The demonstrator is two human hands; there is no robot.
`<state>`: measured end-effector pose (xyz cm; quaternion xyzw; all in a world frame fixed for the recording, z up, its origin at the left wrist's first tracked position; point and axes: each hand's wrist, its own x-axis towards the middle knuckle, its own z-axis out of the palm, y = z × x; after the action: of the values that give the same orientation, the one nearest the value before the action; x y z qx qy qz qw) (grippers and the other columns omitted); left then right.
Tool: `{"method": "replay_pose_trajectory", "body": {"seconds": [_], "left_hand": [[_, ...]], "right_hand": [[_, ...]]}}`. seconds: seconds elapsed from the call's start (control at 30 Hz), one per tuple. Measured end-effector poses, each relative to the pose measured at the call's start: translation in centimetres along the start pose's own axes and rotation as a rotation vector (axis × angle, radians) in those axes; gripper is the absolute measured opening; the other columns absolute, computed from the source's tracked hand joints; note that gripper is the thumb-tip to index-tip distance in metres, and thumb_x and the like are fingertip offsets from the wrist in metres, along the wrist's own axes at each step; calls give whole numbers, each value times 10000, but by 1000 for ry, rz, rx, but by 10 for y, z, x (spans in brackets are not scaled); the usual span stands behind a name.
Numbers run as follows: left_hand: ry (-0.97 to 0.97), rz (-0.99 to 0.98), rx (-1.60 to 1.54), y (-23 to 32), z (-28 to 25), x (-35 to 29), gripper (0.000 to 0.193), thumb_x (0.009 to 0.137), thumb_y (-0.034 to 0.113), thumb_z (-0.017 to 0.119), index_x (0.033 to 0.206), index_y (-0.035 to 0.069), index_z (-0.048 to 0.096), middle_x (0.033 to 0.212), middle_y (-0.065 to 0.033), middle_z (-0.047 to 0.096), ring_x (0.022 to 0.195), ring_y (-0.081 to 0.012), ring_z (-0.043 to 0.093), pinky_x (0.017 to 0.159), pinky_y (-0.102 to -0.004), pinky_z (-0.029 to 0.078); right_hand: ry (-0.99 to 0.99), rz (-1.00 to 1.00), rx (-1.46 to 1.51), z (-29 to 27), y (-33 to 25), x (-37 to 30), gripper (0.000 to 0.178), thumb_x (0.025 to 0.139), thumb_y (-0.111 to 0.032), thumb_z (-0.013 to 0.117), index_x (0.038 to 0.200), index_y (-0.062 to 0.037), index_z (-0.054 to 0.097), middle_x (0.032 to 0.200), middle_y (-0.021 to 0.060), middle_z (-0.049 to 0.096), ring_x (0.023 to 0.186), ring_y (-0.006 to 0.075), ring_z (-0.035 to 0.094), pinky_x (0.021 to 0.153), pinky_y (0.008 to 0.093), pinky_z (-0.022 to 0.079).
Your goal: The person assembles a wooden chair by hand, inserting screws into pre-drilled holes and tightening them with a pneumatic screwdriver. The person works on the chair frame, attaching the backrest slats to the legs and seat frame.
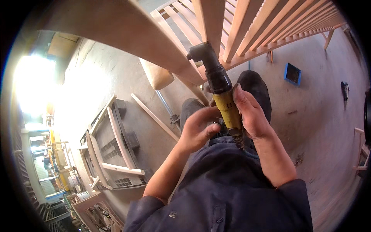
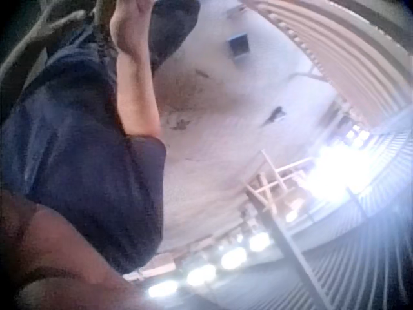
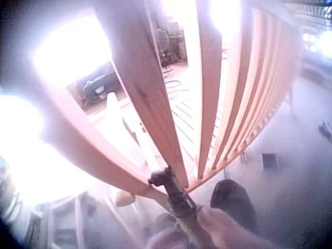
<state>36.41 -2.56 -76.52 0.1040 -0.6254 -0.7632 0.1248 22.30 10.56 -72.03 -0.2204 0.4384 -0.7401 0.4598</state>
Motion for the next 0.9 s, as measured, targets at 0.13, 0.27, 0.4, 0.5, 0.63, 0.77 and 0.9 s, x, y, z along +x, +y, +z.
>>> {"method": "replay_pose_trajectory", "body": {"seconds": [0.13, 0.27, 0.4, 0.5, 0.63, 0.77, 0.9], "left_hand": [[-256, -102, -33, 8, -4, 11, 455, 920, 306, 732, 1176, -61, 649, 1029, -62, 676, 983, -111, 573, 861, -267, 458], [-336, -205, -160, -3, -8, 11, 490, 915, 290, 743, 1230, -61, 612, 1051, -33, 651, 955, -82, 554, 820, -235, 449], [-297, -197, -337, 5, 3, 9, 448, 927, 227, 727, 1247, -52, 583, 1123, -61, 660, 1000, -113, 595, 880, -263, 478], [-306, -147, -318, -6, 0, 8, 378, 933, 128, 709, 1240, -49, 579, 1144, -72, 667, 999, -119, 612, 883, -275, 493], [-303, -167, -389, -37, -10, 7, 413, 895, 82, 740, 1267, -23, 595, 1194, -78, 673, 1037, -165, 637, 944, -314, 492], [-216, -104, -555, -33, 12, 17, 534, 838, 134, 811, 1300, 5, 575, 1165, -65, 676, 1029, -158, 637, 926, -313, 502], [-73, -144, -485, -39, 18, 8, 587, 787, 189, 863, 1270, 11, 582, 1132, -43, 668, 1032, -138, 623, 912, -310, 510]], "right_hand": [[57, 34, 17, -2, -1, 0, 554, 1068, -498, 354, 1194, -30, 622, 1042, 62, 660, 956, 134, 627, 891, 277, 497], [21, 29, 26, 1, -5, 3, 576, 1068, -502, 336, 1241, -25, 609, 1117, 95, 676, 1018, 163, 645, 930, 290, 506], [-20, 31, 71, -2, -3, 2, 577, 1068, -500, 339, 1252, -21, 600, 1135, 109, 677, 1019, 170, 652, 930, 297, 511], [-37, 39, 132, 0, -2, 1, 574, 1066, -500, 345, 1237, -16, 601, 1130, 119, 679, 1010, 176, 659, 913, 303, 521], [-83, 91, 159, -4, 3, -2, 581, 1060, -511, 350, 1224, -10, 595, 1128, 134, 678, 1011, 198, 674, 885, 313, 540], [-57, 74, 129, 1, -5, -3, 596, 1055, -519, 355, 1261, 4, 557, 1107, 153, 674, 1009, 249, 689, 866, 335, 554], [-80, 97, 146, 5, -6, -3, 652, 1038, -568, 347, 1271, 14, 524, 1031, 158, 674, 959, 291, 699, 855, 372, 563]]}}
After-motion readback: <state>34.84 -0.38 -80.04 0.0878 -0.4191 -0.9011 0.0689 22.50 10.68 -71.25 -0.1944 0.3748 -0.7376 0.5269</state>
